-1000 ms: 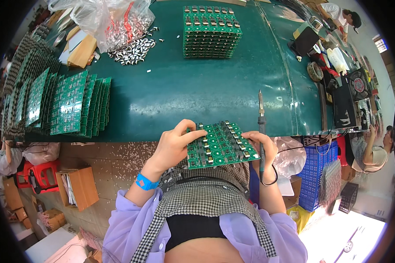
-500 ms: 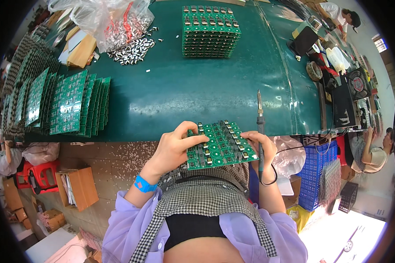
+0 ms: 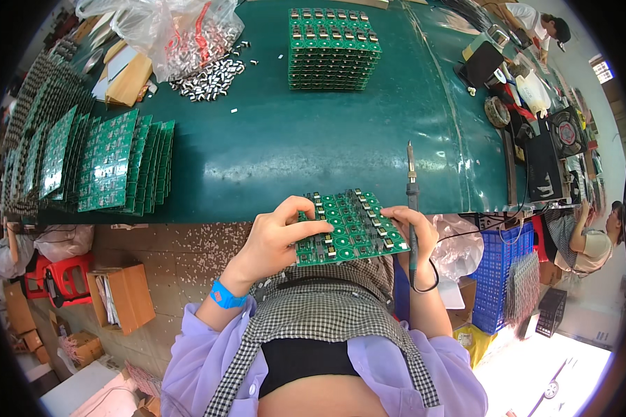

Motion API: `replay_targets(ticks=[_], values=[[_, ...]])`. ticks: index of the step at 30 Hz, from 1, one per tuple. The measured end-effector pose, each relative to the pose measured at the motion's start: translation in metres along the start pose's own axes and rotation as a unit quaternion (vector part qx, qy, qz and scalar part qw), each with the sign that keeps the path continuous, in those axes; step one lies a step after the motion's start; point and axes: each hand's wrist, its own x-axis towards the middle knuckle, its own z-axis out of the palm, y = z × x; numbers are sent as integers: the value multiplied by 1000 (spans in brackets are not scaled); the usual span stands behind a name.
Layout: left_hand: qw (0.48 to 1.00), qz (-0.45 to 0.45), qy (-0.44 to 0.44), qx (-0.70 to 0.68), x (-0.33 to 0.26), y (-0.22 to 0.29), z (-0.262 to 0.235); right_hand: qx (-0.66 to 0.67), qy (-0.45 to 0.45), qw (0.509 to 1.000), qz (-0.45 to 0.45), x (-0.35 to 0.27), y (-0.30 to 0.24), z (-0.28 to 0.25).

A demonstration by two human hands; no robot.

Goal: The person picks up a circuit board panel from a stack, solders components onto it with a soldering iron, places it onto a finished stack, and repeats the process with another circuit board panel.

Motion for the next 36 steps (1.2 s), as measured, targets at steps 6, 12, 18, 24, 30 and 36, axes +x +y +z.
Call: replay_targets(ticks=[6,12,18,24,30,36], values=[[1000,1,7,14,-1,3,2,7,8,1000,2,0,-1,2],[999,29,-14,9,-3,6,-3,-4,5,1000,3,1,-3,1],[998,-19,60,-16,-8,7,-2,-20,-2,1000,-9,1,-1,1],[996,-22,92,0,-19,-2,-5,-9,28,1000,9,5,-6,4],[994,23,110,18,-17,-5,-4,4,42,999,22,3,-4,6],[990,40,125,50,-18,-6,-7,10,5,1000,5,-3,1,7]])
